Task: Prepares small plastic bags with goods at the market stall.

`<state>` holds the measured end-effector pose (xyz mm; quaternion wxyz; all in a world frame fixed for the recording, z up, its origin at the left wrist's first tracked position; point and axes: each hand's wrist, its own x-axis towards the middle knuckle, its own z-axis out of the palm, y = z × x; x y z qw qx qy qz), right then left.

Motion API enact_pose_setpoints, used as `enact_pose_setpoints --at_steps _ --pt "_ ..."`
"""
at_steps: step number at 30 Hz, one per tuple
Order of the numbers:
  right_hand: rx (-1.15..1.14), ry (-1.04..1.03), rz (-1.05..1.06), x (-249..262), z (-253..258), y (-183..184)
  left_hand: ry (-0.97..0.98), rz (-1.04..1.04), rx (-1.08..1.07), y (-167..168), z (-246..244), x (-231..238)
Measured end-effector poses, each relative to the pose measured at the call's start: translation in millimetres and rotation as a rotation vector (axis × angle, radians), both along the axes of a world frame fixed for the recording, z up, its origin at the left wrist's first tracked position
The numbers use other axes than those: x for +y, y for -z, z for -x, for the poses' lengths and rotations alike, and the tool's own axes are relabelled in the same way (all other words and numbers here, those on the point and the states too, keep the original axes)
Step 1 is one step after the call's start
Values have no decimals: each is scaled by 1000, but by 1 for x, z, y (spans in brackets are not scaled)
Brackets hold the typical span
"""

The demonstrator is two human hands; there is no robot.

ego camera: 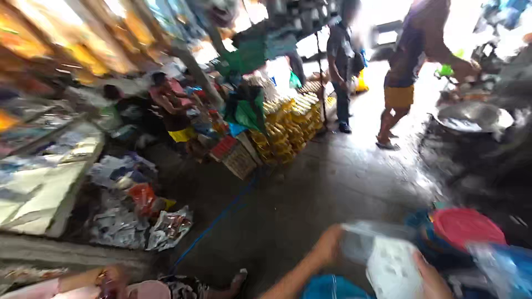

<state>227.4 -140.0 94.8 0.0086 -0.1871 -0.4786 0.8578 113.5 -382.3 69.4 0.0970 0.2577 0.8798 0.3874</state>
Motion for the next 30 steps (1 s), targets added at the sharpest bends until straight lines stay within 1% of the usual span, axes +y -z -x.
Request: enact_pose_setpoints --at_steps 1,2,3,7,10,13,15,17,18,20,21,22,23,24,25,26,27,28,29,30 --pt "38 22 41 6 0 18 14 -18 -17 -20 7 2" --pt "48 61 85 10 -4 24 25 -14 -31 -35 17 7" --pt "65 79 111 14 -10 19 26 9 -46 -45 29 11" --pt "146 132 43 19 -26 -18 15 150 -96 -43 62 20" --pt "158 163 22 19 -45 -18 31 158 -122 -45 67 23" --pt "186 118 -35 12 -51 -18 110 175 -187 -43 64 30" --pt "148 101 -50 -4 -44 -31 190 179 -259 -47 56 34" --pt "102 94 -37 -21 -24 -42 292 161 -354 -60 47 35" --pt "104 83 -34 -28 -12 -38 345 151 -397 -67 40 32" --pt "127 82 -78 -43 15 -17 410 93 -506 -81 27 20" --pt "124 99 -125 -51 28 -6 403 69 -559 -85 22 12" --pt "83 129 -148 -59 40 -5 372 61 -596 -88 20 3" --pt "-38 167 -132 -68 52 -25 328 56 -613 -89 20 -5" --pt "-204 186 -79 -76 62 -59 280 44 -614 -90 20 -12" --pt "-264 218 0 -83 68 -76 243 33 -612 -91 20 -17" --pt "-198 233 112 -90 69 -71 217 27 -610 -91 19 -20" --pt "-48 216 254 -96 66 -55 197 23 -599 -92 19 -21" --pt "44 194 345 -100 68 -39 182 30 -582 -92 20 -21" --pt "79 185 385 -103 73 -24 174 44 -552 -92 21 -21" --pt "87 198 373 -106 79 -4 176 62 -509 -91 23 -22"
